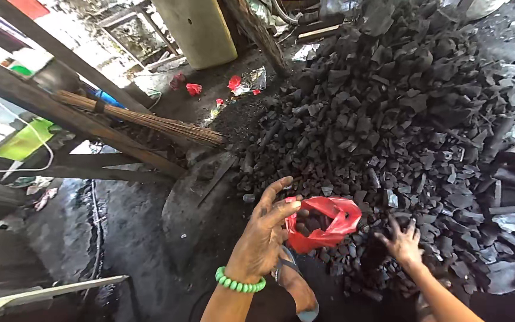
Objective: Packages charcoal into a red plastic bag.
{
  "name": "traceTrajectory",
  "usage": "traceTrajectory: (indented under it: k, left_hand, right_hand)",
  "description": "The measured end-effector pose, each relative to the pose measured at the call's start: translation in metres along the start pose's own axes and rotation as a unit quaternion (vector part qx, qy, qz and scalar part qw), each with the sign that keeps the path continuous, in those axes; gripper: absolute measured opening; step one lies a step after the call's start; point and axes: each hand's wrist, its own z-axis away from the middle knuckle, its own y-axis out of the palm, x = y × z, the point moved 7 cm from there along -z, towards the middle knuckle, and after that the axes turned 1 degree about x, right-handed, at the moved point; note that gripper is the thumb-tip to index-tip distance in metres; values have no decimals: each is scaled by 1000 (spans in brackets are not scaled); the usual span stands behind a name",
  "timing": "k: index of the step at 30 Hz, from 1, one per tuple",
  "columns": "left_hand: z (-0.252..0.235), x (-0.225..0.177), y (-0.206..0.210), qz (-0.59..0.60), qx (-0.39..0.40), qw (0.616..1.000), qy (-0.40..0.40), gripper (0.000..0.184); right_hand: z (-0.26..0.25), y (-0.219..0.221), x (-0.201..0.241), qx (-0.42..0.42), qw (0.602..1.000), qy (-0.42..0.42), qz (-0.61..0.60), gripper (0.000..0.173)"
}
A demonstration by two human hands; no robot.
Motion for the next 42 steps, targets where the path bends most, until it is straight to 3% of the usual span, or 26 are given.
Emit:
traceTrajectory:
  k: [3,7,10,13,16,18,20,23,25,26,27,29,30,31,33,35,38,42]
  left_hand:
    - [-2,1,-7,-12,-20,1000,2,55]
    - [-5,1,-13,-22,-26,999,6,58]
    - [-5,1,-17,-25,-29,999,7,55]
    - [-5,2,-20,-26,-37,999,1,54]
    - [-5,3,-16,-31,-30,999,-8,54]
    - [-5,6,-10,-38,-18,999,-15,55]
    - [-6,9,0,-46,-1,999,-18,54]
    - [-8,16,22,-64,49,997,-20,56]
    - [-7,19,36,-75,91,993,-24,58]
    - [-7,19,42,-76,109,991,-25,59]
    - [-7,19,47,-75,124,989,-26,61]
    - [-5,16,55,-59,151,986,-26,62]
    - [-4,15,58,-52,161,985,-23,62]
    - [-2,14,60,-48,170,984,-18,63]
    - [-2,17,61,-47,177,983,-12,61]
    - [-1,19,59,-48,175,983,-18,61]
    - [3,17,52,-51,156,986,-23,57]
    - [6,15,36,-59,112,992,-24,52]
  right_hand:
    - [21,33,17,25,997,4,67,74]
    - [16,46,15,91,988,-25,120,73]
    - [7,43,6,90,988,-53,111,73]
    - [1,32,2,54,995,-82,27,75]
    - [-1,8,7,58,978,-54,-194,72]
    - [1,-10,17,71,924,-15,-376,69]
    - [4,-26,36,127,831,-14,-541,65]
    - [25,-62,85,268,678,-122,-674,66]
    - [47,-81,129,374,629,-246,-636,54]
    - [58,-84,149,407,643,-287,-582,52]
    - [67,-83,166,411,689,-300,-516,54]
    - [79,-73,196,338,848,-307,-270,58]
    - [82,-63,208,294,893,-322,-112,59]
    - [88,-51,215,266,907,-324,40,60]
    - [94,-36,217,263,895,-312,180,55]
    - [96,-36,216,283,886,-312,195,53]
    - [91,-43,213,297,892,-321,116,61]
    - [95,-42,210,215,908,-326,149,60]
